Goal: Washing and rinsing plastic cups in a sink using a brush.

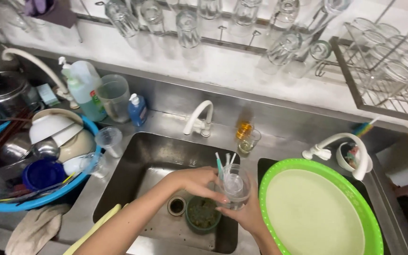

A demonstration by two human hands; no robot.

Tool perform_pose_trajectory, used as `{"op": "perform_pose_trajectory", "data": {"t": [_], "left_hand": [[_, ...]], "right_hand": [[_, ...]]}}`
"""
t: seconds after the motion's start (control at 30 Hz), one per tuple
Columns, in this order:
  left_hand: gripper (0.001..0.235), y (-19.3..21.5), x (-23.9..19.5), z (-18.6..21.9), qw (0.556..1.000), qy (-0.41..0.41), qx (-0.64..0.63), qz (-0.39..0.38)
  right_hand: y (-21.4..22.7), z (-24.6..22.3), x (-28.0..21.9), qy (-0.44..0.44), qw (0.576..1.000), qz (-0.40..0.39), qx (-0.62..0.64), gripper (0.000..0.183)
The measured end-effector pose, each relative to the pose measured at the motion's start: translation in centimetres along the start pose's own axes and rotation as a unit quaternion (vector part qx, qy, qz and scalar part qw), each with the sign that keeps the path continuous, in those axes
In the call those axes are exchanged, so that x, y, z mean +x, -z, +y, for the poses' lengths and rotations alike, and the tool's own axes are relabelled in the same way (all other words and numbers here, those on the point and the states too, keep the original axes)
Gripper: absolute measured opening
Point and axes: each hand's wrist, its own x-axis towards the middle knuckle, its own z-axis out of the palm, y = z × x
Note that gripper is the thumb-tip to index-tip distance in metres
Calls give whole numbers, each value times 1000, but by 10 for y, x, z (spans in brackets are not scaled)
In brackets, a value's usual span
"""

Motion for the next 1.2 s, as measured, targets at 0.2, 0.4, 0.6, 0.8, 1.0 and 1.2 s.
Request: {"op": "perform_pose_trajectory", "data": {"t": [0.2,0.4,0.6,0.8,1.0,1.2], "left_hand": [[43,0,-13,-3,993,86,32,68],[61,-6,-30,9,983,140,-13,120],[76,-20,-46,-5,978,88,-94,165],[86,-28,-87,-58,929,87,-239,268],[68,-51,-164,-270,767,375,128,505],[44,-94,-207,-342,735,418,278,456]], "right_hand": [[-18,-5,3,-17,998,55,-5,153],[-28,-6,1,-50,995,83,3,153],[-29,-3,0,27,991,116,-57,152],[-29,-24,-2,17,987,158,-28,146],[-16,-23,-8,41,981,183,-53,139],[-16,-26,-15,6,976,203,-72,136]]}}
